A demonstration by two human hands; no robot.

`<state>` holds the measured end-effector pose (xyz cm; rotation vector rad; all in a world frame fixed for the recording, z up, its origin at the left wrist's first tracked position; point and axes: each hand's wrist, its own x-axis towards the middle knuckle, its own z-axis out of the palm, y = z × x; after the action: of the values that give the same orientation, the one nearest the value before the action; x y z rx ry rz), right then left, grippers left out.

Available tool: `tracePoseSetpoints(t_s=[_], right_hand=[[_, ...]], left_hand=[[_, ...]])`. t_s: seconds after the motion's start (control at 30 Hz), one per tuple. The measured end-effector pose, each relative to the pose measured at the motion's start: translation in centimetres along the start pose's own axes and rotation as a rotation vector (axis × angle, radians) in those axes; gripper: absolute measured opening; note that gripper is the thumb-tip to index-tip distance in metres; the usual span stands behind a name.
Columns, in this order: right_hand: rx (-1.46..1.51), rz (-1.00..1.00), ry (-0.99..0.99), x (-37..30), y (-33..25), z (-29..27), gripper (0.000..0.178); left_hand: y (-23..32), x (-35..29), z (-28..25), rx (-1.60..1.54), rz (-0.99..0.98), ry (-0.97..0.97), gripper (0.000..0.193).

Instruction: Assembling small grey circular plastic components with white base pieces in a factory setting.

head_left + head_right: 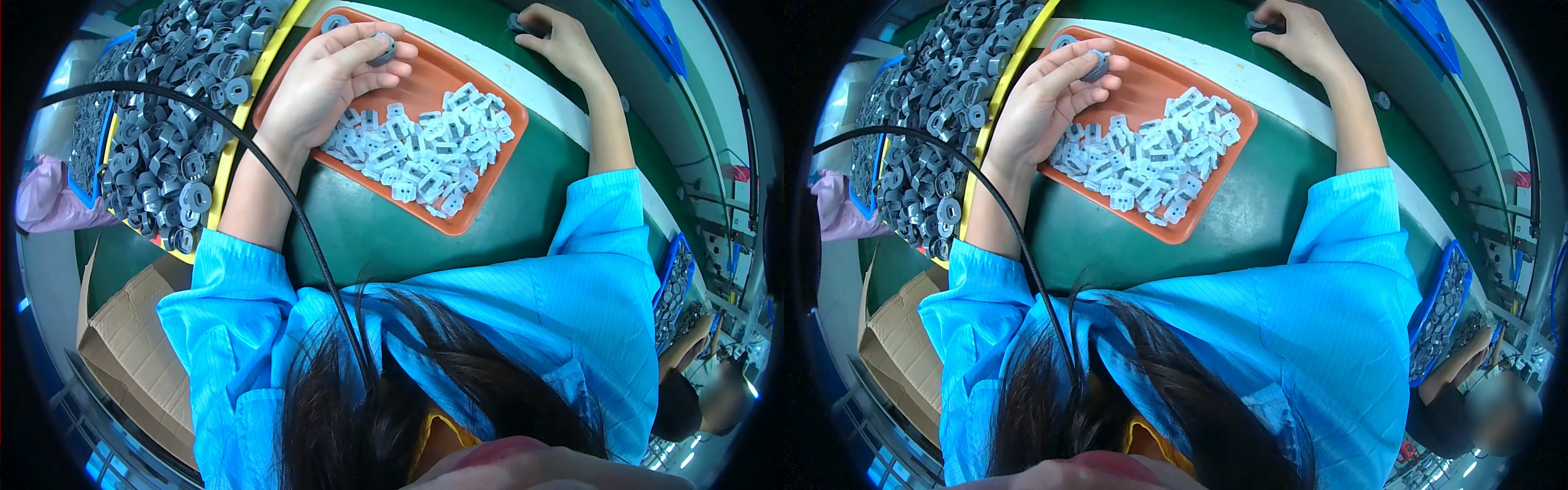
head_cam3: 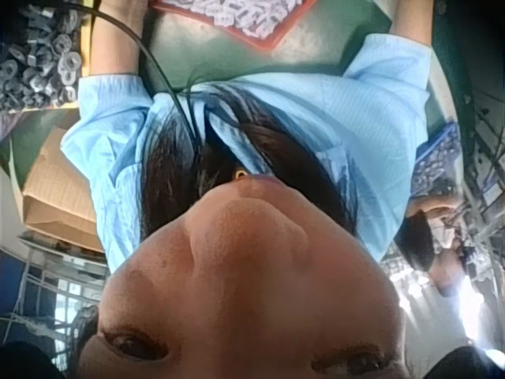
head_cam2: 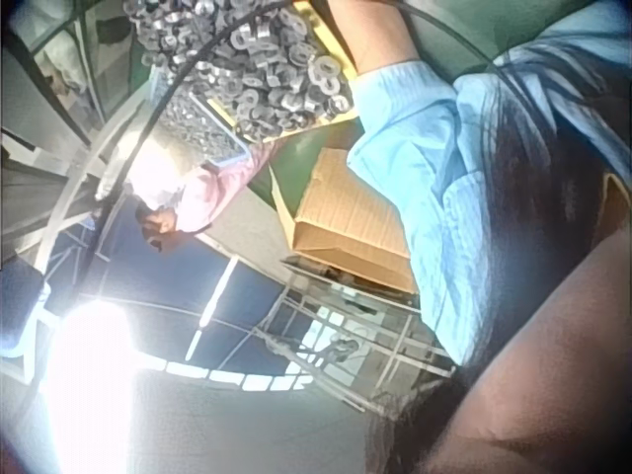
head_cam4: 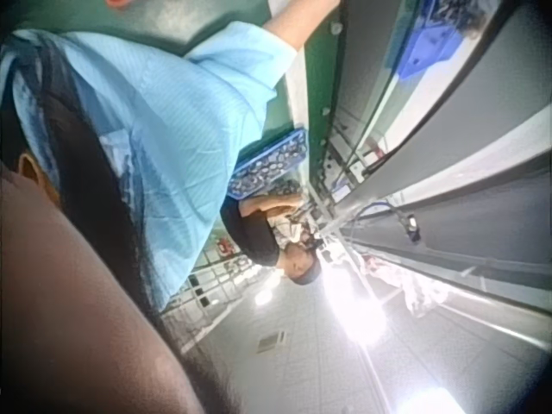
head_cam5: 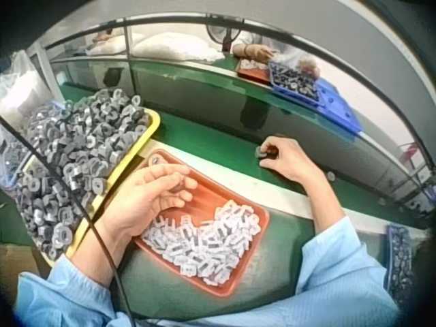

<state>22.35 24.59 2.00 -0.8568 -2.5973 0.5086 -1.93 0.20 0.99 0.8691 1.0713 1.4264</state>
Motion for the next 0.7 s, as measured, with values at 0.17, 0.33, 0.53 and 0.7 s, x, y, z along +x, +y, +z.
tracePoseSetpoints(t_s=[0.17,0.33,0.53,0.7], right_hand=[[0.016,0.114,-0.069,0.2,1.3,-0.2,0.023],[-0.032,0.168,-0.147,0.2,0.7,-1.1,0.02],[-0.147,0.106,-0.117,-0.7,4.2,-0.6,0.017],[0.356,0.117,-0.013,-0.6,-6.3,-2.2,0.016]], left_hand=[[-0.2,-0.1,-0.1,0.005,-0.019,-0.012,0.034],[0.1,-0.4,0.3,0.044,0.0,0.014,0.036],[0.7,-0.3,1.6,-0.128,0.038,0.056,0.044],[0.6,1.1,1.3,-0.167,0.048,0.016,0.045]])
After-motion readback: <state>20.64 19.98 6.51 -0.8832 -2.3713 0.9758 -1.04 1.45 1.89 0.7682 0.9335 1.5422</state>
